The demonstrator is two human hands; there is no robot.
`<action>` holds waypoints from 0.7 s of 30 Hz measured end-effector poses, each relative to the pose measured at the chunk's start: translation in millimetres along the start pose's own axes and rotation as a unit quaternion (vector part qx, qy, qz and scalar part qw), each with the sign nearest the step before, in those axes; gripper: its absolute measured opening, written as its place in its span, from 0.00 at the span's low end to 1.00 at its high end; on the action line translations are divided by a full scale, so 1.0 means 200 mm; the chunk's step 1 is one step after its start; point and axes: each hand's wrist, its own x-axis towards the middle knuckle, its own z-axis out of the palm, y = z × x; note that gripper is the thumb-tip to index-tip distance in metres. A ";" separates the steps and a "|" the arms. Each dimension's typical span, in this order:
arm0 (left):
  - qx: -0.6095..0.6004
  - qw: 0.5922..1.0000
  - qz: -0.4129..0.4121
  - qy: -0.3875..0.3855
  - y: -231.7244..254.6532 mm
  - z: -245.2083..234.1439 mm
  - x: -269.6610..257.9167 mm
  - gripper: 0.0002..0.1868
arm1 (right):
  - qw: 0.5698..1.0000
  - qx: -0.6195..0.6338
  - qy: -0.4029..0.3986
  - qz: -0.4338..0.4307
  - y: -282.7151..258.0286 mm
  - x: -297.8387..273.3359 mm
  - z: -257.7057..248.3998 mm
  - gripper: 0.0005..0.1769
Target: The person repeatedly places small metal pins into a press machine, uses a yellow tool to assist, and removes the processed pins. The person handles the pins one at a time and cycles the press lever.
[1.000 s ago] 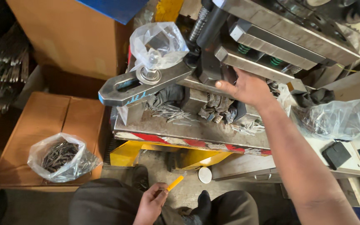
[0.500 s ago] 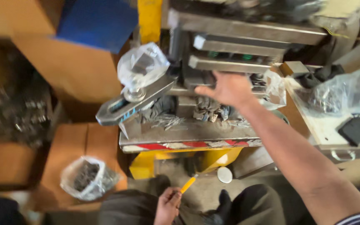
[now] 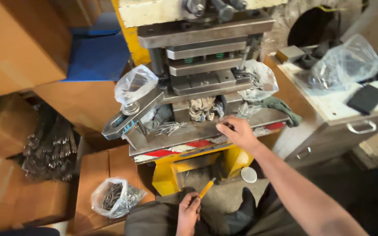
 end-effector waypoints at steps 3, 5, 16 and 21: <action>-0.015 1.000 0.017 -0.007 0.01 0.04 0.01 0.08 | 0.987 0.035 -0.083 0.129 0.06 0.08 -0.04 0.17; -0.015 1.000 0.022 0.000 0.01 0.03 0.01 0.08 | 0.979 0.062 -0.124 0.147 0.08 0.11 -0.03 0.18; 0.035 0.999 -0.009 0.033 -0.04 -0.06 -0.02 0.10 | 0.983 0.158 -0.055 0.081 0.17 0.09 -0.04 0.20; 0.015 0.998 -0.044 0.035 -0.04 -0.03 -0.01 0.12 | 0.988 0.118 -0.063 0.078 0.12 0.08 -0.06 0.24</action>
